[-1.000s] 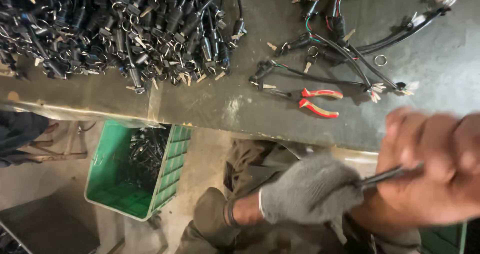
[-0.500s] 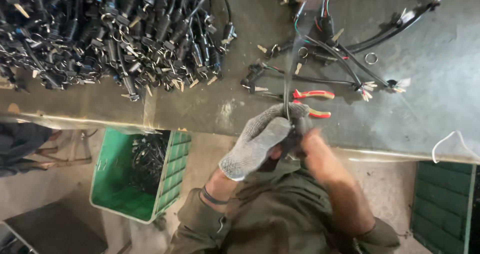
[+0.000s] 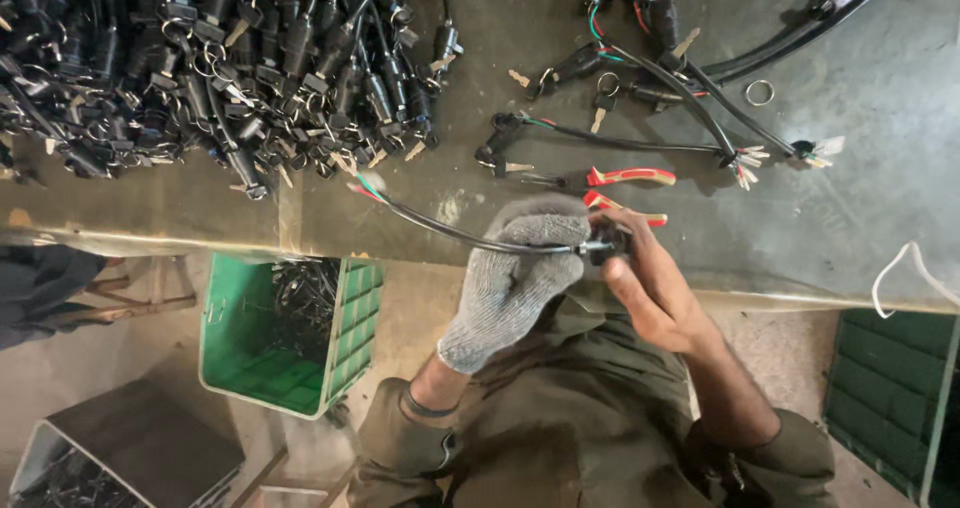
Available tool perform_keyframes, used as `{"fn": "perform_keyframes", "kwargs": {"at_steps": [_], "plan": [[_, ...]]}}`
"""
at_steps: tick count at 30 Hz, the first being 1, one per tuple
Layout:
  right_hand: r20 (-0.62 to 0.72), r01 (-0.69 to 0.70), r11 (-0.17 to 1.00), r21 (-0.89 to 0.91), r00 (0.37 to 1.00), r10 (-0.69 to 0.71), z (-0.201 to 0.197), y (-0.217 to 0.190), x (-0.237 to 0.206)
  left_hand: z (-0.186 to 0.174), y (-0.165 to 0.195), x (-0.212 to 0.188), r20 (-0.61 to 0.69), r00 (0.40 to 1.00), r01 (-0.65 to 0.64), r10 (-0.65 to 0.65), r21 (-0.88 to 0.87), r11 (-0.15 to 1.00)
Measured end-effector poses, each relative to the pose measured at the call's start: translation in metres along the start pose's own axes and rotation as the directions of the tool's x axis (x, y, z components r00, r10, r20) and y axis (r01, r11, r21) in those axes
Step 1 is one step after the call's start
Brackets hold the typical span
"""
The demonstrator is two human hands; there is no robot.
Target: The person repeatedly picks up black wires with exposed ends and white connectors, then uses red-handled pliers to crimp the connector onto the wire. Finished units are placed on a metal table alongside many similar completed harnesses.
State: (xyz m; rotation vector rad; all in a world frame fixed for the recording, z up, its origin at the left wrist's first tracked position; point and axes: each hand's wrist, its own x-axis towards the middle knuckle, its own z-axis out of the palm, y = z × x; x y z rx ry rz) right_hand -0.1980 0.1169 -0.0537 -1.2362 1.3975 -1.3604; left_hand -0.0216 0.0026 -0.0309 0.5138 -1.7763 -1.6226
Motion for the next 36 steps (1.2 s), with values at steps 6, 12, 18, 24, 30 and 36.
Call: {"fn": "perform_keyframes", "kwargs": {"at_steps": [6, 12, 18, 24, 30, 36], "plan": [[-0.037, 0.142, 0.916, -0.375, 0.985, -0.168, -0.005, 0.004, -0.001, -0.006, 0.015, -0.001, -0.082, 0.987, 0.151, -0.140, 0.144, 0.978], [-0.064, 0.172, 0.919, -0.354, 0.976, -0.207, 0.008, -0.009, -0.001, 0.000, 0.030, -0.008, -0.057, 0.994, -0.078, 0.096, 0.262, 0.962], [-0.018, 0.203, 0.892, -0.403, 0.973, -0.230, 0.017, -0.012, -0.001, -0.008, 0.039, -0.001, -0.026, 0.998, 0.070, -0.065, 0.354, 0.933], [0.001, 0.199, 0.905, -0.376, 0.977, -0.214, 0.017, -0.002, -0.001, -0.022, 0.033, 0.007, 0.060, 0.998, -0.040, 0.016, 0.428, 0.903], [-0.032, -0.030, 0.999, 0.025, 0.999, 0.031, 0.017, 0.018, -0.007, -0.020, 0.018, 0.015, 0.175, 0.975, -0.210, 0.138, 0.513, 0.832], [-0.053, -0.278, 0.939, 0.202, 0.954, 0.294, 0.011, 0.047, -0.010, 0.004, 0.021, 0.019, 0.102, 0.992, -0.114, 0.067, 0.571, 0.813]]}}
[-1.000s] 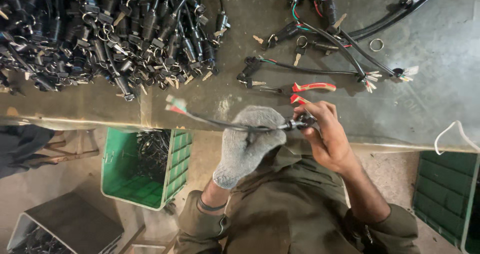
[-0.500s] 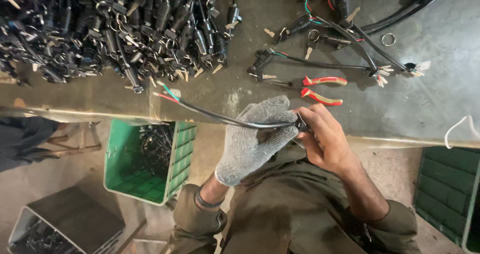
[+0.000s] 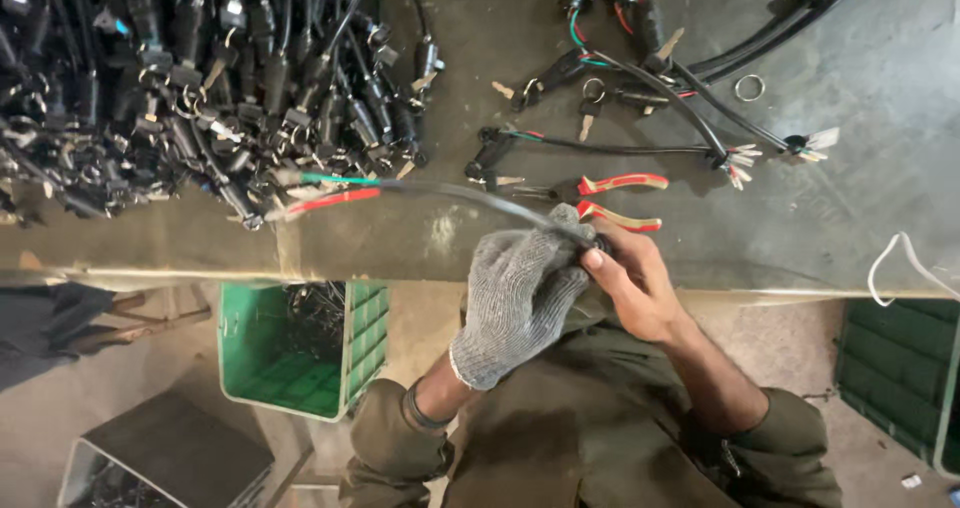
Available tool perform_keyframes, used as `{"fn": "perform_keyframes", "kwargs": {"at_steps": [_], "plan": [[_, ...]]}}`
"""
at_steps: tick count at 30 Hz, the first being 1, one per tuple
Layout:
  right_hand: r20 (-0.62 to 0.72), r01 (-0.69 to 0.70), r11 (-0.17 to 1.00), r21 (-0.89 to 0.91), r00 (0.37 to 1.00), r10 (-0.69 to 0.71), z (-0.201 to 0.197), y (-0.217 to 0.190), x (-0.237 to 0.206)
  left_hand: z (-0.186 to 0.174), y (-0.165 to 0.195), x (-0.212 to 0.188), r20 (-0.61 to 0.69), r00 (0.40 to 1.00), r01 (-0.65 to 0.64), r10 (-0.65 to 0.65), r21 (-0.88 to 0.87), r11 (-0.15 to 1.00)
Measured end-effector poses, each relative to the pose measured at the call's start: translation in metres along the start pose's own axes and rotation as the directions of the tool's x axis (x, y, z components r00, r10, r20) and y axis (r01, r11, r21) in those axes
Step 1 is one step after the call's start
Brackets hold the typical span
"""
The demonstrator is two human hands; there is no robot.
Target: The person repeatedly picks up black wires with exposed ends and white connectors, then uses red-handled pliers to crimp the connector onto the wire. Finished units are placed on a metal table alongside many similar completed harnesses.
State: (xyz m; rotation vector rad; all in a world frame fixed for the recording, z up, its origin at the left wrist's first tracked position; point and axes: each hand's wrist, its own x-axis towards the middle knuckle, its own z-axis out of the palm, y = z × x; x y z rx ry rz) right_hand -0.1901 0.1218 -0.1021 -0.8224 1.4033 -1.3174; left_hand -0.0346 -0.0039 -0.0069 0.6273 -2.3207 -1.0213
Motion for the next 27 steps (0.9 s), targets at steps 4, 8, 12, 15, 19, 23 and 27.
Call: {"fn": "perform_keyframes", "kwargs": {"at_steps": [4, 8, 12, 15, 19, 23, 27], "plan": [[-0.029, 0.050, 0.999, 0.006, 0.998, -0.050, 0.000, 0.009, 0.001, -0.001, -0.014, 0.018, 0.112, 0.993, 0.077, -0.043, -0.318, 0.945], [-0.006, 0.226, 0.974, 0.022, 0.974, -0.225, 0.000, 0.017, 0.005, -0.001, -0.027, 0.017, 0.210, 0.970, -0.032, 0.126, -0.402, 0.915], [0.068, 0.046, 0.999, 0.011, 0.997, -0.046, -0.011, 0.030, 0.019, 0.003, -0.033, 0.017, 0.156, 0.985, 0.012, 0.070, -0.469, 0.883], [0.298, -0.057, 0.986, 0.157, 0.955, 0.007, -0.022, 0.037, 0.019, -0.002, -0.036, 0.024, 0.269, 0.959, 0.103, 0.088, -0.621, 0.777], [0.575, -0.341, 0.818, 0.463, 0.818, 0.016, -0.022, 0.038, 0.001, -0.012, -0.028, 0.024, 0.348, 0.919, 0.148, 0.185, -0.740, 0.657], [0.454, -0.191, 0.782, 0.593, 0.881, -0.129, -0.010, 0.040, -0.004, -0.003, -0.021, 0.021, 0.260, 0.954, 0.060, 0.150, -0.655, 0.753], [0.048, 0.069, 0.898, 0.435, 0.994, -0.100, 0.000, 0.048, 0.006, 0.014, -0.025, 0.021, 0.248, 0.966, 0.237, -0.077, -0.717, 0.655]]}}
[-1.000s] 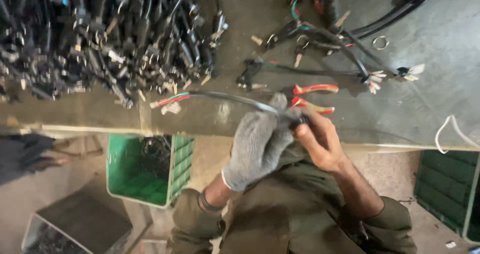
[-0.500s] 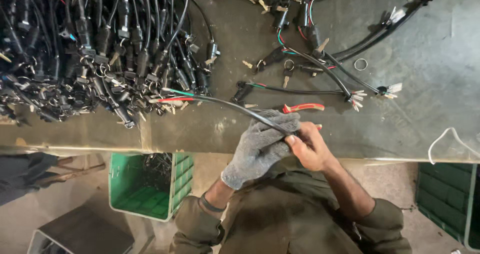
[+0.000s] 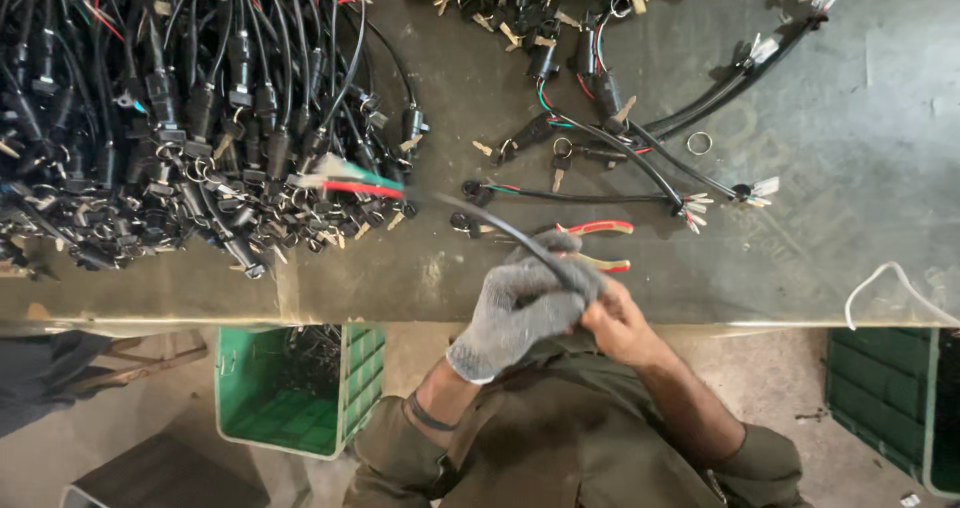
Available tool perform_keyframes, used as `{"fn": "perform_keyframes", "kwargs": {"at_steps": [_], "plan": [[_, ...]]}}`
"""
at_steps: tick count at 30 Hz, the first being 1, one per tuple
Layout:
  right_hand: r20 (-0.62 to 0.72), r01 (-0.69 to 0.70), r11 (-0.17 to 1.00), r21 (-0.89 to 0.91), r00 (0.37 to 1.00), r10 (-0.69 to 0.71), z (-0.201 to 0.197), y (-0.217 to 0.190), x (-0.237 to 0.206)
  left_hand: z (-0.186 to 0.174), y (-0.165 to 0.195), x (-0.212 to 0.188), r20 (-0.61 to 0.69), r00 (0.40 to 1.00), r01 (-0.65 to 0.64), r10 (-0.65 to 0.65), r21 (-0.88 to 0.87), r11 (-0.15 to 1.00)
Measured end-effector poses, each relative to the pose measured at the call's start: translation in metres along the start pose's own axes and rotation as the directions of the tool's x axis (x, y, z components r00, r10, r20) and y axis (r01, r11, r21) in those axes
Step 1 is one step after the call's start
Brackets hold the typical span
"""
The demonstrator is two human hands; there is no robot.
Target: The person repeatedly picks up black wires with exposed ends and white connectors, then uses red-handled pliers to crimp the connector onto the wire. Finished units are placed on a metal table alongside many similar completed harnesses.
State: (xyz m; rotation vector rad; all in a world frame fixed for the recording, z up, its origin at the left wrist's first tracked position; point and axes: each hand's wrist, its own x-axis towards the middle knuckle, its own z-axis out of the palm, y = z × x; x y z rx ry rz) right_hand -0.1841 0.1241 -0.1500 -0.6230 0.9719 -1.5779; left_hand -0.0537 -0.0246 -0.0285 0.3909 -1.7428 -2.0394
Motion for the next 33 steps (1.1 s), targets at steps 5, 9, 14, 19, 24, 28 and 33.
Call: {"fn": "perform_keyframes", "kwargs": {"at_steps": [5, 9, 14, 19, 24, 28, 33], "plan": [[-0.348, 0.091, 0.960, -0.265, 0.919, -0.183, 0.007, -0.005, 0.019, 0.003, -0.021, 0.009, 0.014, 1.000, 0.011, -0.009, -0.130, 0.991], [-0.007, 0.191, 0.605, -0.773, 0.951, -0.309, 0.016, -0.049, 0.026, -0.003, -0.031, 0.011, -0.182, 0.972, 0.123, -0.149, -0.149, 0.981], [0.262, 0.189, -0.251, -0.949, 0.917, -0.302, 0.016, -0.081, 0.040, -0.023, -0.018, 0.003, -0.231, 0.957, 0.099, -0.173, -0.299, 0.949], [0.056, 0.062, 0.011, -0.998, 0.958, -0.280, -0.002, -0.060, 0.039, -0.022, 0.009, 0.006, -0.060, 0.996, -0.059, 0.063, 0.066, 0.996], [-0.085, 0.101, 0.955, -0.280, 0.988, -0.130, -0.019, -0.064, 0.027, -0.013, 0.035, 0.014, 0.029, 1.000, -0.002, 0.000, 0.087, 0.996], [-0.046, 0.001, 0.770, -0.638, 0.998, -0.039, -0.001, -0.090, 0.036, -0.004, 0.049, 0.014, 0.020, 0.998, 0.048, -0.058, 0.335, 0.941], [0.216, 0.300, 0.151, -0.942, 0.885, -0.412, 0.029, -0.121, 0.049, 0.004, 0.059, 0.010, -0.015, 0.993, 0.117, -0.119, 0.362, 0.925]]}}
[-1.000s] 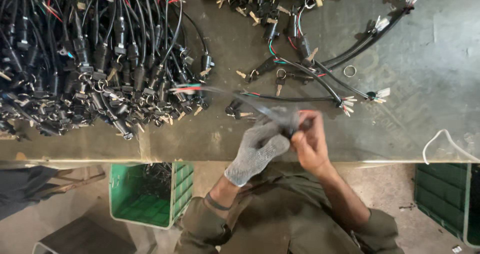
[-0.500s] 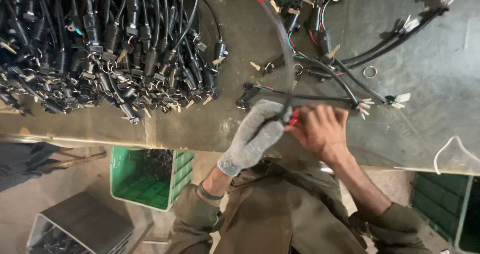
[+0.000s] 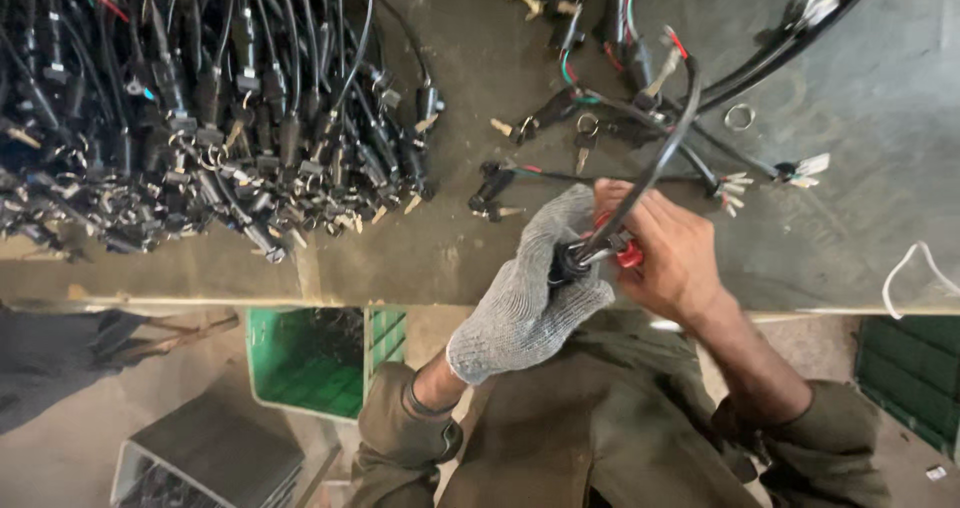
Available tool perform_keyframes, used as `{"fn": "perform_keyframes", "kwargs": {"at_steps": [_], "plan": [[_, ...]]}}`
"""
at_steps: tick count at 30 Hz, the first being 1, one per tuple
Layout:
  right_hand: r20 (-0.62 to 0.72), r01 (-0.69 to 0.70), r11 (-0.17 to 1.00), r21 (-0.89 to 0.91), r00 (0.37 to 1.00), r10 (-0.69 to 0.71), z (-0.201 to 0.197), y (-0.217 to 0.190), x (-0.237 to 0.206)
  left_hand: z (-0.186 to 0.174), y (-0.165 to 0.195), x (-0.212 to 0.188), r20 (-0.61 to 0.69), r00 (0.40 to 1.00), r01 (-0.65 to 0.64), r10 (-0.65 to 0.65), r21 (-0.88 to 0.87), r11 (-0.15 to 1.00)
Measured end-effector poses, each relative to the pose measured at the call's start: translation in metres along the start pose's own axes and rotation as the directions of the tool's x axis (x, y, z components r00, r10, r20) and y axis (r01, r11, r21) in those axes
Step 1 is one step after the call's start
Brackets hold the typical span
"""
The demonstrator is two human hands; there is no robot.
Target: The person repeatedly picks up black wires with exposed ends and white connectors, then uses red-handled pliers to crimp the connector onto the wire. Finished units are placed on a metal table alongside many similar completed harnesses.
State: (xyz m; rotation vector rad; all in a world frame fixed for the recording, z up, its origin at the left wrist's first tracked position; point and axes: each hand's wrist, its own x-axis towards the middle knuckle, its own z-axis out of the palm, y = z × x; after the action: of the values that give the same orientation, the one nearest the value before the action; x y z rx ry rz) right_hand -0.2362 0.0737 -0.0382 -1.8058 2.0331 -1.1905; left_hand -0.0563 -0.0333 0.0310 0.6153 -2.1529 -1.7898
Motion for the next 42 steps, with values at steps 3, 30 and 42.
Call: {"fn": "perform_keyframes", "kwargs": {"at_steps": [3, 30, 42], "plan": [[0.148, -0.054, 0.989, -0.135, 0.986, 0.074, -0.001, -0.003, 0.005, -0.005, 0.003, -0.003, 0.049, 0.999, -0.010, 0.010, 0.000, 1.000], [0.146, -0.270, 0.916, -0.298, 0.935, 0.323, -0.006, -0.023, -0.013, 0.024, -0.030, -0.018, -0.201, 0.922, -0.100, 0.330, 0.701, 0.706], [0.100, -0.366, 0.931, -0.019, 0.925, 0.366, 0.017, -0.038, -0.025, 0.011, -0.022, -0.012, -0.158, 0.941, -0.114, 0.299, 0.684, 0.720]]}}
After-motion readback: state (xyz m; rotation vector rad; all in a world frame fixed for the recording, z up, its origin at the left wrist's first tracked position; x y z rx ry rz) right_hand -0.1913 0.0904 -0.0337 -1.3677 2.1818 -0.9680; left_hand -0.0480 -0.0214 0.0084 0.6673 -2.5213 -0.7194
